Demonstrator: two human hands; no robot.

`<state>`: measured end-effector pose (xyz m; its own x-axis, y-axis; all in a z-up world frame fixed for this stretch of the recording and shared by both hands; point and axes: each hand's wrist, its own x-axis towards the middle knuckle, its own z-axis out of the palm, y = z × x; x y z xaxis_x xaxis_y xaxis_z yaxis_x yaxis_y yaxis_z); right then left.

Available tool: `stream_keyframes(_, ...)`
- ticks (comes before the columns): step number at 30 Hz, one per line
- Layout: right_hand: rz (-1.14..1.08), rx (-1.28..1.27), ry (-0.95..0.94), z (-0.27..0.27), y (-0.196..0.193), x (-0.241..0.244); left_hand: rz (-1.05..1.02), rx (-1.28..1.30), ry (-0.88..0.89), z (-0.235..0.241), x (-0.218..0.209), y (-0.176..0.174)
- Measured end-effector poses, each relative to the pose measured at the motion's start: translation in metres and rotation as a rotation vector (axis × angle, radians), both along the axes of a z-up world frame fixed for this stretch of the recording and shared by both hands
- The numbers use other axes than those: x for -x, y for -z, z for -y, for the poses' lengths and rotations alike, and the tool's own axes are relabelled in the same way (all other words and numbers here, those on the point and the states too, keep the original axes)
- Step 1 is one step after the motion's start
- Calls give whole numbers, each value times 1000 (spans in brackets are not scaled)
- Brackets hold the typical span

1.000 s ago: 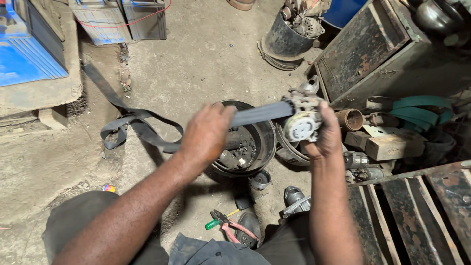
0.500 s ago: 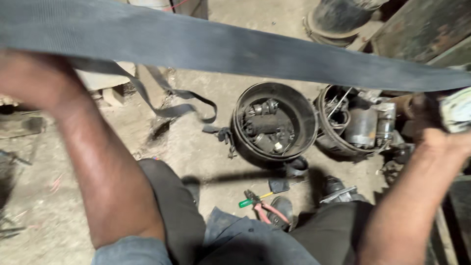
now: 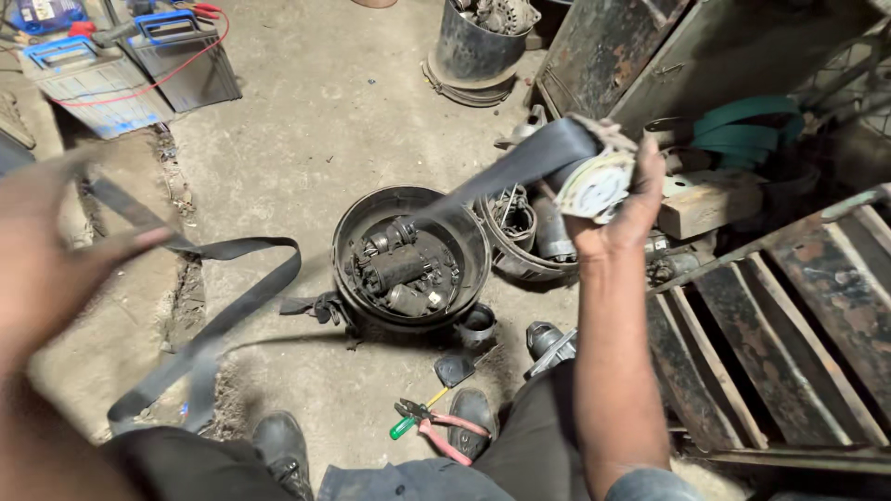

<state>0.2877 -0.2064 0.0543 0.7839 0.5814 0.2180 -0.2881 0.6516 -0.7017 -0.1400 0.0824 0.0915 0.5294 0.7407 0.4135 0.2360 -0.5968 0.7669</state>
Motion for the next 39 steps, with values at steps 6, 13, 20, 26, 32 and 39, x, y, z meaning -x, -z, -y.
stream_keyframes(6,160,-70,-197,-21,9,39,-42,19,482,97,-126,32)
stream_keyframes(13,423,-55,-317,-23,5,69,96,426,629,134,-165,41)
stream_keyframes(20,423,-39,-440,-37,10,84,29,563,488,131,-165,46)
stream_keyframes(26,629,-94,-437,-32,0,96,-106,683,665,124,-146,28)
stream_keyframes(32,913,-112,-232,4,-29,128,-102,343,733,144,-119,0)
stream_keyframes(39,1032,-213,-52,29,-45,162,98,212,920,162,-90,-27)
